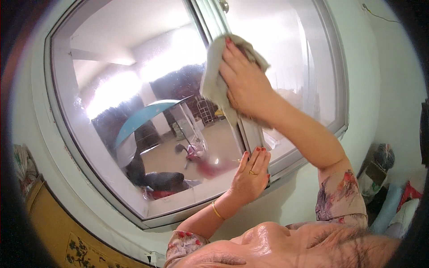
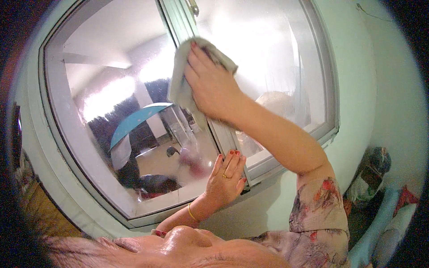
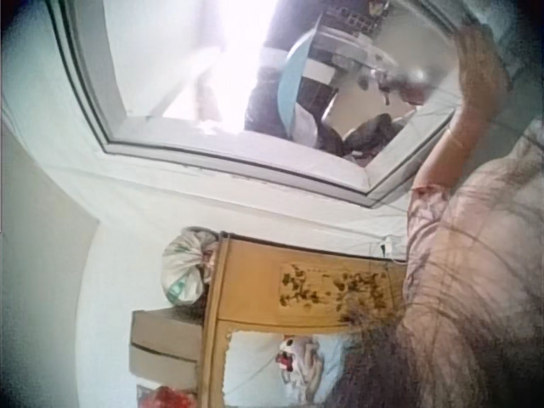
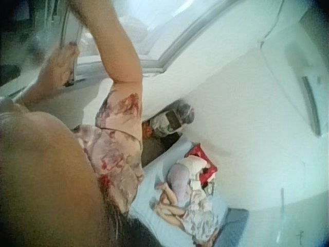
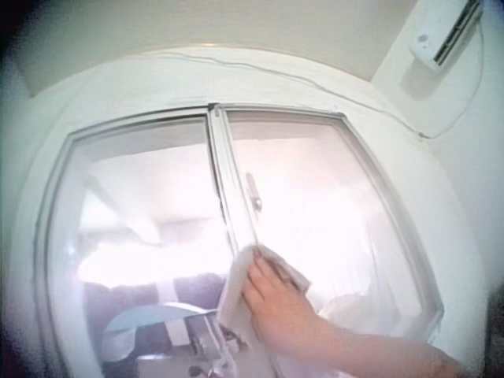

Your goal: The person cleans a window pane by wiping across the glass surface with a cloth.

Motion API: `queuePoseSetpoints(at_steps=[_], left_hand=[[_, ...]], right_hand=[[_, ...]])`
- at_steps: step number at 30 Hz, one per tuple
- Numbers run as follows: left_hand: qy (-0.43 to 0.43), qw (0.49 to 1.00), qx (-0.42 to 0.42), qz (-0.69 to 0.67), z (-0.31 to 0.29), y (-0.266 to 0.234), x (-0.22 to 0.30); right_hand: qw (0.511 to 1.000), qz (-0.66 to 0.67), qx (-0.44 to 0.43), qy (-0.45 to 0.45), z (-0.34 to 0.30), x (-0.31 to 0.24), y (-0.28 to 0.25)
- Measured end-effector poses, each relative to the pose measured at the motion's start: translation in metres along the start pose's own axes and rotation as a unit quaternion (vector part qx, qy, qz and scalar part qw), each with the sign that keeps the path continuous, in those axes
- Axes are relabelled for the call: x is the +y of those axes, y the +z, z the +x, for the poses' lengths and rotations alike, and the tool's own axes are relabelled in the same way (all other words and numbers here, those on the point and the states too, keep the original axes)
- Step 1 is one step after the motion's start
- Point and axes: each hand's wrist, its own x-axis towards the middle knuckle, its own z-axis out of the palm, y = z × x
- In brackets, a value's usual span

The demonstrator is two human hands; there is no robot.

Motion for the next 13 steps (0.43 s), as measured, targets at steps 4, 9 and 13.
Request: queuePoseSetpoints(at_steps=[4, 9, 13], left_hand=[[-0.002, 1.0, -0.006, 0.01, -0.001, -0.003, 0.003], [-0.011, 1.0, 0.008, 0.023, 0.0, 0.009, 0.007], [-0.034, 0.999, -0.006, 0.024, 0.001, 0.009, 0.005]], right_hand=[[0.999, -0.03, -0.001, 0.037, 0.078, 0.029, 0.015], [0.983, -0.118, 0.141, -0.026, 0.165, 0.073, 0.026], [0.984, -0.172, -0.034, -0.015, 0.208, 0.085, 0.023]])
